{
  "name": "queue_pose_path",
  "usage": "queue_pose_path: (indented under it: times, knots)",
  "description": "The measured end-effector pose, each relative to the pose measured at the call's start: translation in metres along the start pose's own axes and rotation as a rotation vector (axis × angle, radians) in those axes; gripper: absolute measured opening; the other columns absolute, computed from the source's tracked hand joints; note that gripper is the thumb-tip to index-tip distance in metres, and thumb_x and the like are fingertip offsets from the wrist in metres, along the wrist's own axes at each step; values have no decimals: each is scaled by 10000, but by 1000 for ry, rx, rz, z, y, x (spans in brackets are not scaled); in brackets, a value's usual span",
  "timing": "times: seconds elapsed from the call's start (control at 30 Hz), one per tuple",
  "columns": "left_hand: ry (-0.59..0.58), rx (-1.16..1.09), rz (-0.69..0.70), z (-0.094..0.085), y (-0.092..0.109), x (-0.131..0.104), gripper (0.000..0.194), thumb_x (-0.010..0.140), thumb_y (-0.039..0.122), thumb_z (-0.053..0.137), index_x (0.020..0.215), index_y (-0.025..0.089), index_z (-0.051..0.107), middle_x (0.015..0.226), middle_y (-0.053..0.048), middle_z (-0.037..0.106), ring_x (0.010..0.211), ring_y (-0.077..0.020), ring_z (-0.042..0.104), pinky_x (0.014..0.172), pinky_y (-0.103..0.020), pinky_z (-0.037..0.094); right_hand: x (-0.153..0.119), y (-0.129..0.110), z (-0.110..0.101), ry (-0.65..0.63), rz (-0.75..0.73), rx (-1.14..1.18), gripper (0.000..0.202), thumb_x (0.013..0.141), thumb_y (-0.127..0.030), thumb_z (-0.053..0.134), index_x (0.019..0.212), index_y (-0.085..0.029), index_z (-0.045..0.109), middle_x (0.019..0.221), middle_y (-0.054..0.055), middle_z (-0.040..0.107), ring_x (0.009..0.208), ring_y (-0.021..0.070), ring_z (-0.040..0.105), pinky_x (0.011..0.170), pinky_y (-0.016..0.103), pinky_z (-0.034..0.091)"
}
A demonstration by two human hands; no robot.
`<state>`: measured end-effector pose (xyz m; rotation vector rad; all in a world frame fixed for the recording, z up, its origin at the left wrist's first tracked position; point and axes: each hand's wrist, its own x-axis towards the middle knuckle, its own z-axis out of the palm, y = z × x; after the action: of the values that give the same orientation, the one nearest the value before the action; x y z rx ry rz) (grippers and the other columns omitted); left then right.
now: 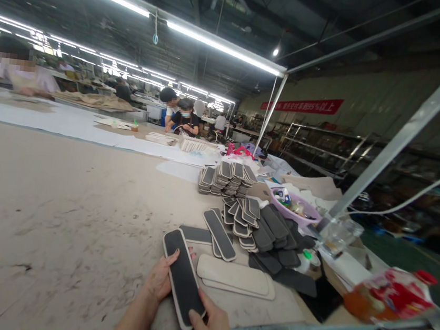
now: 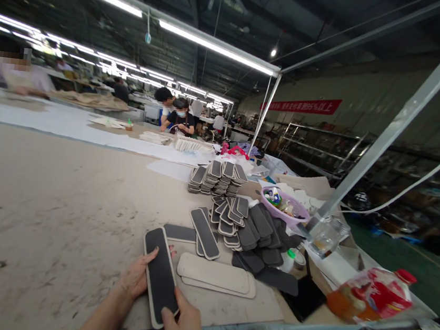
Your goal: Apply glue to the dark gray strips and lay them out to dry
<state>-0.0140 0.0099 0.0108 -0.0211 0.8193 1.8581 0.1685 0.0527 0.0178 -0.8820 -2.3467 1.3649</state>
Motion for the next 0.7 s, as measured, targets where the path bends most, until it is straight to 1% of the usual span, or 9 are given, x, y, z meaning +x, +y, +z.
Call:
queue_pose_path:
  times: [0.07, 0.13, 0.23, 0.33, 0.4, 0.47, 0.5, 0.6, 0.7]
  knots:
    - [0, 2, 1, 0, 1, -1, 374, 791, 264, 633, 1093, 46, 594, 951, -201, 690, 779, -263, 683, 733, -401, 559, 3, -8, -11, -3, -63, -156, 491, 822, -378, 525, 1281, -204, 543, 1111, 81, 643, 990, 239, 610, 874, 319, 456]
    - [7, 0, -4, 1, 2, 0, 389, 794, 296, 630, 1088, 44, 594, 930, -200, 694, 755, -265, 683, 719, -419, 561, 16, -15, -27, 57, -36, -338, 476, 862, -425, 477, 1282, -209, 540, 1094, 95, 643, 1011, 251, 598, 891, 338, 440]
    - [39, -5, -21, 2, 2, 1, 424, 801, 338, 620, 1087, 28, 588, 913, -208, 694, 732, -264, 684, 708, -424, 565, 56, -18, -53, 209, 12, -566, 517, 856, -414, 492, 1294, -140, 519, 1204, 139, 571, 1124, 259, 525, 969, 327, 375]
    - [59, -13, -50, 4, 2, 2, 444, 798, 317, 625, 1134, 32, 567, 920, -207, 695, 759, -277, 687, 716, -433, 564, 110, -14, -69, 246, 76, -665, 526, 863, -366, 484, 1315, -98, 472, 1292, 146, 503, 1203, 233, 459, 1003, 286, 332]
    - [73, -26, -64, 5, 2, 3, 456, 791, 292, 634, 1163, 41, 554, 947, -207, 693, 791, -287, 686, 715, -428, 566, 141, -10, -71, 239, 136, -713, 523, 865, -366, 481, 1316, -101, 460, 1315, 143, 480, 1223, 224, 437, 1010, 274, 316]
    - [94, -44, -60, 5, 2, 4, 458, 790, 279, 635, 1172, 42, 551, 976, -209, 687, 829, -294, 682, 715, -419, 567, 163, -6, -67, 239, 199, -738, 603, 822, -398, 540, 1323, -79, 438, 1311, 176, 468, 1222, 263, 430, 1000, 315, 332]
    - [100, -50, -62, 5, 2, 4, 457, 791, 279, 633, 1171, 38, 552, 988, -213, 684, 848, -298, 678, 722, -420, 566, 171, -5, -63, 239, 229, -744, 676, 775, -425, 594, 1324, -66, 430, 1295, 198, 472, 1213, 298, 431, 986, 353, 349]
    - [100, -53, -82, 4, 1, 6, 463, 793, 301, 630, 1151, 16, 561, 996, -233, 676, 866, -304, 674, 746, -434, 558, 186, -2, -51, 218, 289, -756, 881, 606, -473, 726, 1333, -83, 414, 1238, 219, 492, 1180, 379, 430, 922, 449, 390]
    - [98, -48, -92, 3, 1, 7, 471, 789, 317, 635, 1133, 1, 569, 984, -246, 675, 846, -299, 678, 750, -426, 555, 194, -2, -47, 193, 317, -763, 911, 569, -421, 741, 1361, -156, 379, 1240, 193, 479, 1171, 373, 434, 887, 457, 407]
